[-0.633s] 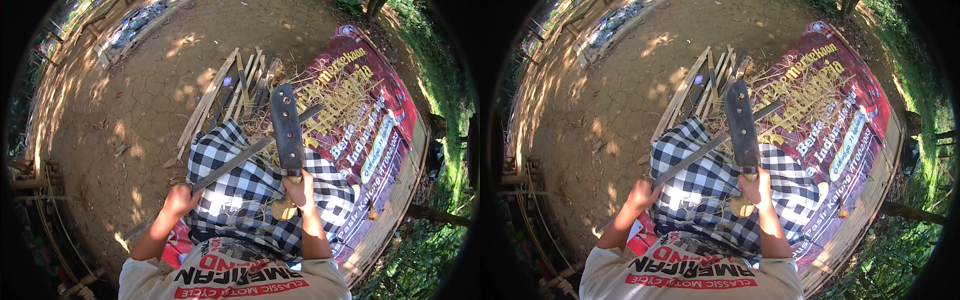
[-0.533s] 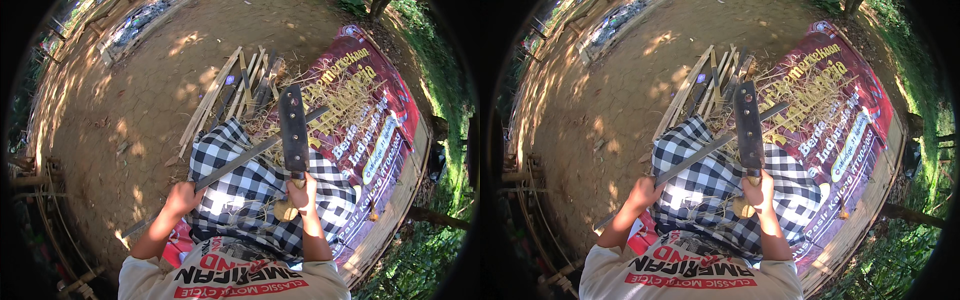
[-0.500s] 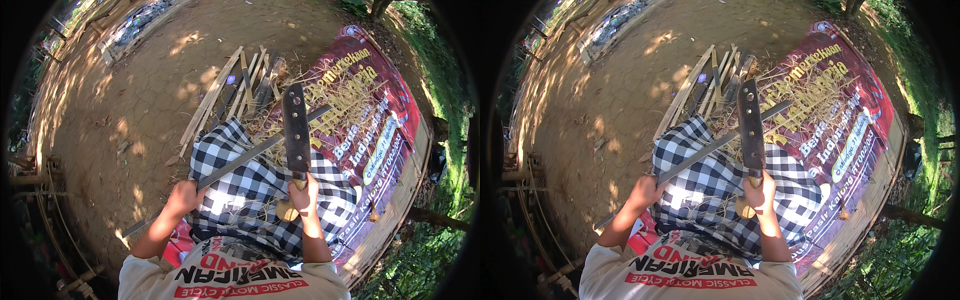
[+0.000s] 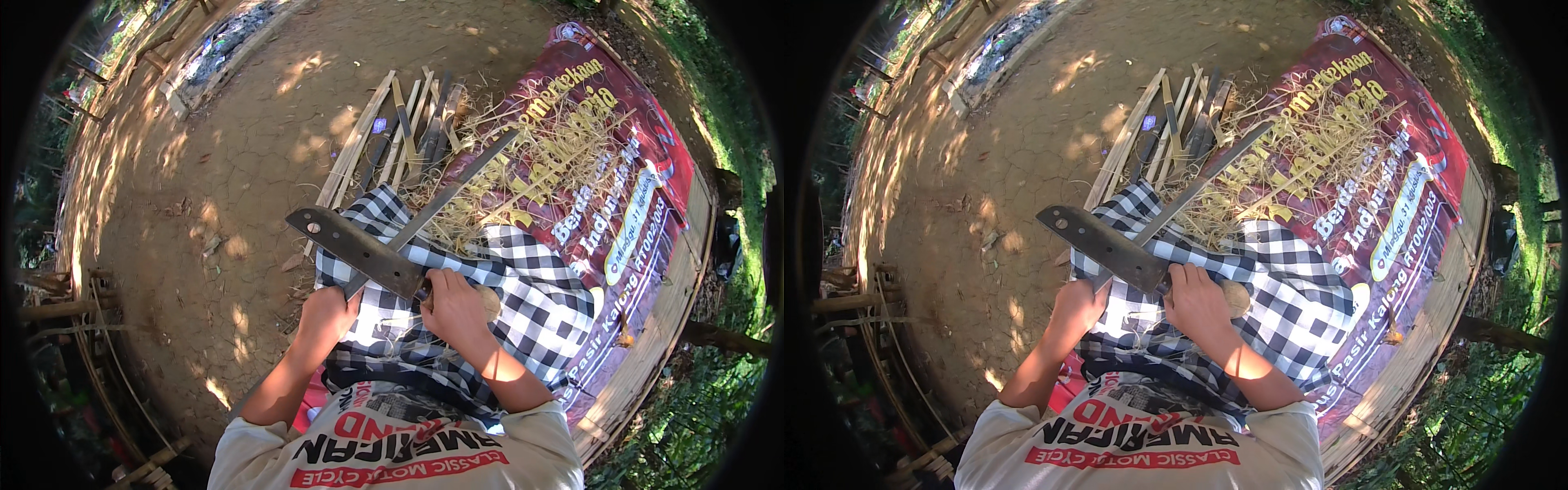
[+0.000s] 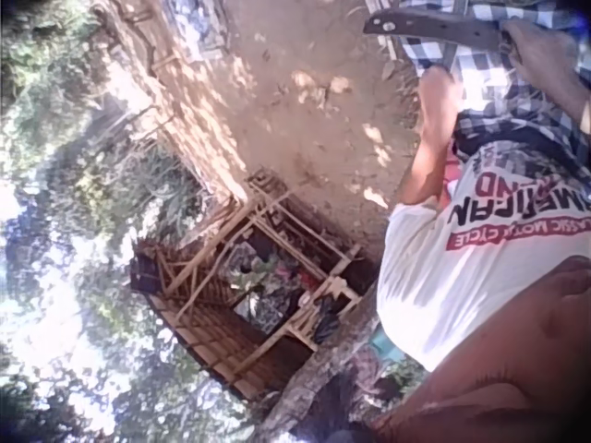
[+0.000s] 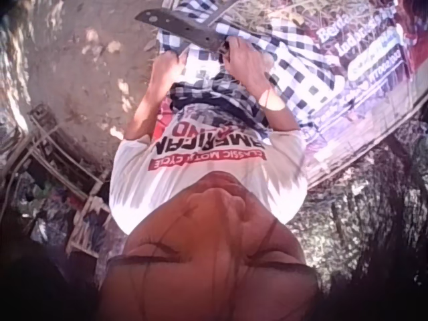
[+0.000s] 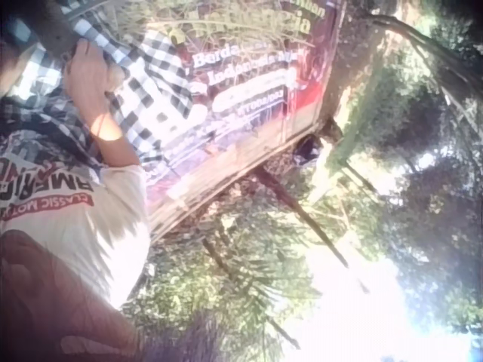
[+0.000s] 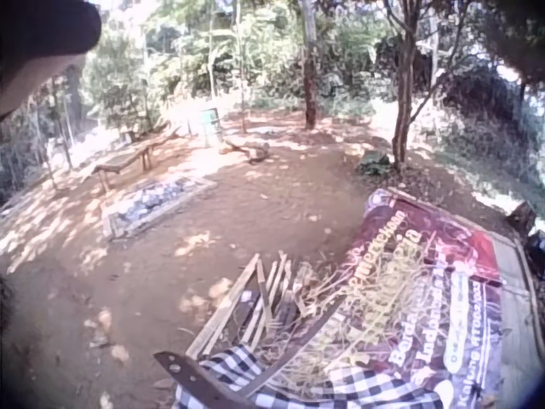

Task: The person shaves and thins bamboo strips by hand using a large knife against a cloth-covered lap in an outdoor workspace.

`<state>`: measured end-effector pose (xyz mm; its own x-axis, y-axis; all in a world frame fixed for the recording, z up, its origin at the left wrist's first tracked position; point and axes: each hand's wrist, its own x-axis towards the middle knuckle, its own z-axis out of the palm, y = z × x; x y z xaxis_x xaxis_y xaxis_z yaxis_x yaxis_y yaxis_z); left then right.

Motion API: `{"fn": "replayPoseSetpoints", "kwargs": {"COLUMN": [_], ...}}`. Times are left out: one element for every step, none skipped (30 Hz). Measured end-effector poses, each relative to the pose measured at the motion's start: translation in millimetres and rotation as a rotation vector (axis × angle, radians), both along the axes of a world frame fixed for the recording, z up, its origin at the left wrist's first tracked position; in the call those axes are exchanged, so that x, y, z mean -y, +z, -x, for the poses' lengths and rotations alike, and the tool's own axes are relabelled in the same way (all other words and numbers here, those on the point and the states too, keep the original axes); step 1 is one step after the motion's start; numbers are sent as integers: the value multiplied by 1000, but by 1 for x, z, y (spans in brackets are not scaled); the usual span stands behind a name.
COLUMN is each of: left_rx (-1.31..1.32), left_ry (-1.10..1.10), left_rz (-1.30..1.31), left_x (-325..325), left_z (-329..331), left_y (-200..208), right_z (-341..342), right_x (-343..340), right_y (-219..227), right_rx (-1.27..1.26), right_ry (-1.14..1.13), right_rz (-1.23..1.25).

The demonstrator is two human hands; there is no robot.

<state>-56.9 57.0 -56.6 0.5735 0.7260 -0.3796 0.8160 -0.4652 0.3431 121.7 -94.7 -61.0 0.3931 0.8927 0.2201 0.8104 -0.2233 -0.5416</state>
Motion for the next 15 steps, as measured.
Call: {"fn": "replayPoseSetpoints", "kwargs": {"left_rx": [-5,-10,-15,-23,-12,-1,11,12,13,15,15,14,14,18,22], "left_ry": [-4,-9,-14,-17,-1,14,28,26,25,25,30,35,45,51,59], "left_rz": [-15,-30,-45,-43,-29,-15,-3,-7,-11,-13,-2,9,15,28,40], "left_x": [2,2,1,2,2,2,2,2,3,3,3,2,0,0,0], "left_z": [0,0,1,-1,-1,0,1,1,1,1,2,3,4,4,4], "left_y": [-1,-2,-2,1,0,-1,-1,0,2,2,1,-2,-4,-4,-5], "right_z": [1,2,3,2,0,-2,-4,-7,-11,-13,-14,-16,-17,-18,-20], "right_x": [-2,-4,-6,-7,-7,-6,-7,-6,-6,-6,-7,-8,-11,-12,-13], "right_y": [-3,-7,-8,-8,-6,-4,-3,-4,-4,-5,-5,-4,-4,-5,-6], "right_rx": [-2,-5,-7,-7,16,38,61,93,124,157,174,190,207,195,183], "right_ry": [-1,-2,-4,-18,-9,1,8,14,20,28,27,28,33,34,36], "right_rz": [60,120,180,195,208,222,233,216,199,183,165,147,124,130,136]}}
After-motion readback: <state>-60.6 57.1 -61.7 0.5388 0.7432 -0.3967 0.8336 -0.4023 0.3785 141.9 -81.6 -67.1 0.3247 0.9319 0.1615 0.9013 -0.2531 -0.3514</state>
